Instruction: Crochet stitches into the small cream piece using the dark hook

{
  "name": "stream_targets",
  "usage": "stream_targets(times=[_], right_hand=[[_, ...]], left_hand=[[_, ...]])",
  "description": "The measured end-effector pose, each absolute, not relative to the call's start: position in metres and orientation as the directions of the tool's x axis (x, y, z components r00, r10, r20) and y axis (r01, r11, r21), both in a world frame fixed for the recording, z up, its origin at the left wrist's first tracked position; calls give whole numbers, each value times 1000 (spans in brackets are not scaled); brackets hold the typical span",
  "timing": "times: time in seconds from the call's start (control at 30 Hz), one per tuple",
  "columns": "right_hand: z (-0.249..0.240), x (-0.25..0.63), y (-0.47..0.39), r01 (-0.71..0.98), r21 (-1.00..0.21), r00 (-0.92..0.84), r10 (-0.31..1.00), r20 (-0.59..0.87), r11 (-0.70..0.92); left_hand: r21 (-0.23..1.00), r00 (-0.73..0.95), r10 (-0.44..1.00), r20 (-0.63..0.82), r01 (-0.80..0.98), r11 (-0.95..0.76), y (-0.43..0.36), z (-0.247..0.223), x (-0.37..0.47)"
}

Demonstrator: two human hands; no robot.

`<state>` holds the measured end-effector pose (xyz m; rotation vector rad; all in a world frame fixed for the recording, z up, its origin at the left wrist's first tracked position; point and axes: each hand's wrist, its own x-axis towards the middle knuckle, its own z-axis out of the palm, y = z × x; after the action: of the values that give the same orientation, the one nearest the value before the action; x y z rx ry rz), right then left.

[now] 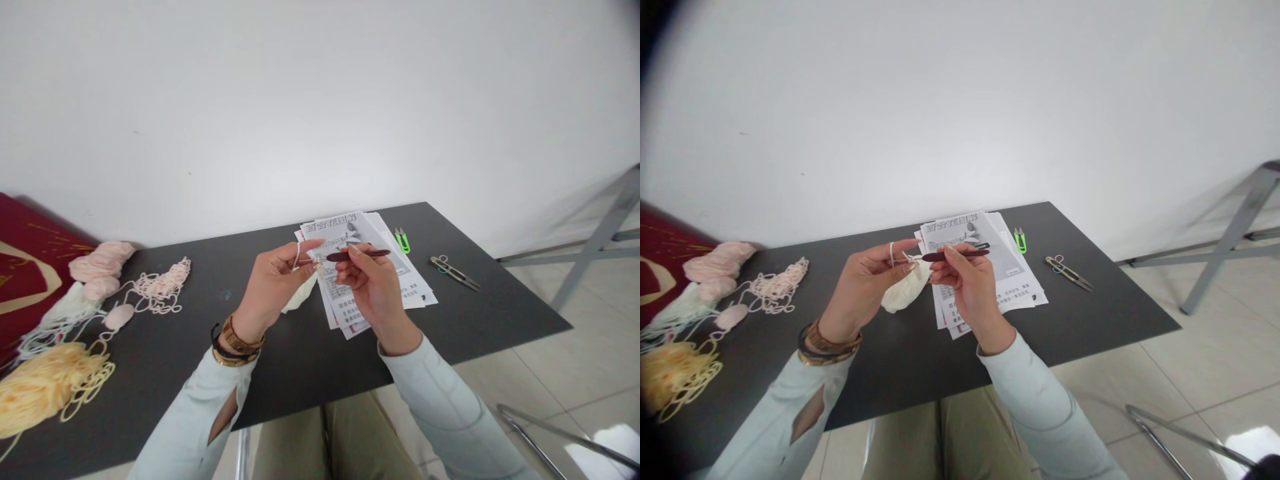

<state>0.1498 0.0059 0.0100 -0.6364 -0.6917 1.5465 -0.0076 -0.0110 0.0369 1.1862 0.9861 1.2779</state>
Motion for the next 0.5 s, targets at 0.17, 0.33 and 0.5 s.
stream_targets(times=[0.17,0.33,0.5], right_hand=[[10,145,5,-654,-754,-71,997,-18,-60],[11,143,5,-660,-750,-39,999,-18,-40],[10,143,4,-653,-756,-24,1000,-18,-30]], left_hand=[[973,39,998,55,-227,-45,-10,29,-2],[962,76,997,27,-273,-5,-7,23,-1],[941,53,998,30,-338,-11,-6,25,-1]])
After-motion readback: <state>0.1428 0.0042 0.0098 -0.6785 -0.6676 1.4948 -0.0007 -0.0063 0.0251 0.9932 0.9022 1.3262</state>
